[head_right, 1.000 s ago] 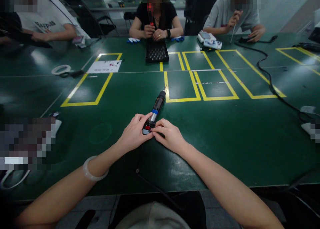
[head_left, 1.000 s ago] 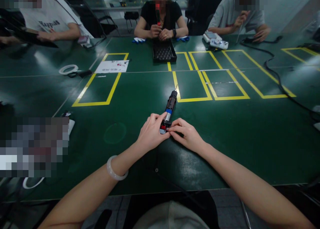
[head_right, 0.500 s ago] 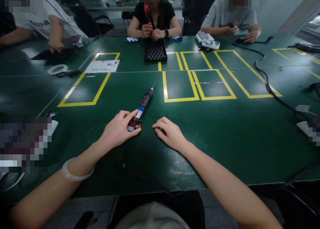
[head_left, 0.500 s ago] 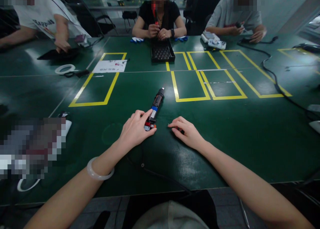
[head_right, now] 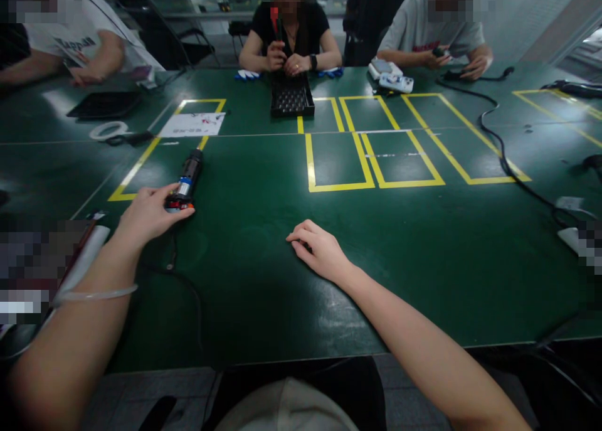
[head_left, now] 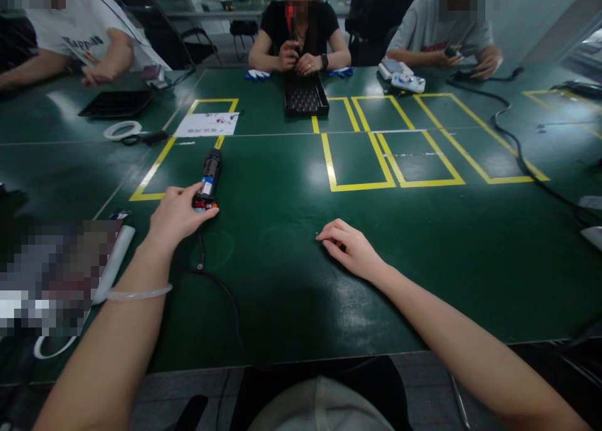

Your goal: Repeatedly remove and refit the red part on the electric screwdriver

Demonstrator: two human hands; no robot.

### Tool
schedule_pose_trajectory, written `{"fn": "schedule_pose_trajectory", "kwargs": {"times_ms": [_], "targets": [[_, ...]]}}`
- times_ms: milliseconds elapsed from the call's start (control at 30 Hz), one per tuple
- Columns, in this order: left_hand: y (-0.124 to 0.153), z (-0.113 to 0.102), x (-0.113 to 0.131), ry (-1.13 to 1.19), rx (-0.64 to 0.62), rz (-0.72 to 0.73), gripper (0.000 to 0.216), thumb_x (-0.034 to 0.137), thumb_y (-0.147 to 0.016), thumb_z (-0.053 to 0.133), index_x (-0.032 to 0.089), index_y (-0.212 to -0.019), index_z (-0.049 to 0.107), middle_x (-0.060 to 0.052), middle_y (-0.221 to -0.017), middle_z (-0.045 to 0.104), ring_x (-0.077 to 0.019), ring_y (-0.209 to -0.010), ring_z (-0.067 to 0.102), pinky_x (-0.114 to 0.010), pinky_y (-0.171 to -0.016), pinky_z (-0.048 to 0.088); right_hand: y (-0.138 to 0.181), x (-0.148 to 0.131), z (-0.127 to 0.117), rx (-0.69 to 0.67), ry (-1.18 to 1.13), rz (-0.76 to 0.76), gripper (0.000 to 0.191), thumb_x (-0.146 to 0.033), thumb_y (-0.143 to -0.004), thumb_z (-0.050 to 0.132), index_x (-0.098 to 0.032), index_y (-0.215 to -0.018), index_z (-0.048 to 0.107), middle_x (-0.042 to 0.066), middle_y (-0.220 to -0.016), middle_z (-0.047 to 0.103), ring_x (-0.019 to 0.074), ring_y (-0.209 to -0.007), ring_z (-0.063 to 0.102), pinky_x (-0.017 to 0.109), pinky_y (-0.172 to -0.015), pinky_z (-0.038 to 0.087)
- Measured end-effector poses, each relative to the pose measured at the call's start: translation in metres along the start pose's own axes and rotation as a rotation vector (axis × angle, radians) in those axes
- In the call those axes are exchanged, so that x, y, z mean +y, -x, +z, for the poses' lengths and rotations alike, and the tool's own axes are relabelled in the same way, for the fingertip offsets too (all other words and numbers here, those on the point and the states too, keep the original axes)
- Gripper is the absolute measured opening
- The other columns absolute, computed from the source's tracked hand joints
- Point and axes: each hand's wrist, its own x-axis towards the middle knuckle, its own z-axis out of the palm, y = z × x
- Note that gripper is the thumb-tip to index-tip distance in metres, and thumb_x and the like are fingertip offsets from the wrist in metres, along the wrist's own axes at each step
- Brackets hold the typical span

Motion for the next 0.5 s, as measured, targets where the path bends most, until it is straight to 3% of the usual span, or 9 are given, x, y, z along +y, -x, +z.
{"fn": "schedule_pose_trajectory", "kwargs": {"times_ms": [167,267,367,500], "targets": [[0.003,-0.001,-0.016,-0.099,0.077,-0.068,0.068,0.059,-0.089,0.05,0.023,-0.146,0.04,-0.01,-0.127,0.046,-0.0296,-0.113,0.048,-0.039,-0.092,0.043,0.0,0.001,0.001,-0.006,0.005,0.004,0.019,-0.017,-0.095,0.052,-0.022,-0.105,0.066,0.007,-0.109,0.064,0.0164,-0.092,0.063,0.029,-0.078,0.052],[0.013,0.002,-0.009,-0.154,0.185,-0.027,0.05,0.052,-0.093,0.047,0.018,-0.131,0.049,-0.01,-0.124,0.048,-0.0286,-0.111,0.048,-0.036,-0.089,0.042,0.0,0.002,0.001,-0.012,0.006,0.007,0.019,-0.017,-0.095,0.052,-0.022,-0.106,0.066,0.007,-0.11,0.063,0.016,-0.092,0.064,0.029,-0.078,0.052],[0.019,0.004,0.0,-0.209,0.21,0.013,0.036,0.046,-0.094,0.047,0.016,-0.113,0.054,-0.01,-0.121,0.049,-0.0262,-0.104,0.05,-0.034,-0.085,0.04,0.0,0.002,0.001,-0.012,0.006,0.009,0.019,-0.017,-0.095,0.052,-0.022,-0.105,0.067,0.006,-0.109,0.063,0.0158,-0.091,0.063,0.029,-0.078,0.052],[0.019,0.003,0.006,-0.22,0.207,0.024,0.038,0.05,-0.093,0.046,0.016,-0.107,0.056,-0.01,-0.119,0.049,-0.0265,-0.099,0.05,-0.034,-0.079,0.039,0.0,0.002,0.001,-0.014,0.004,0.01,0.019,-0.016,-0.094,0.052,-0.022,-0.105,0.066,0.007,-0.109,0.063,0.0156,-0.09,0.063,0.029,-0.078,0.052]]}}
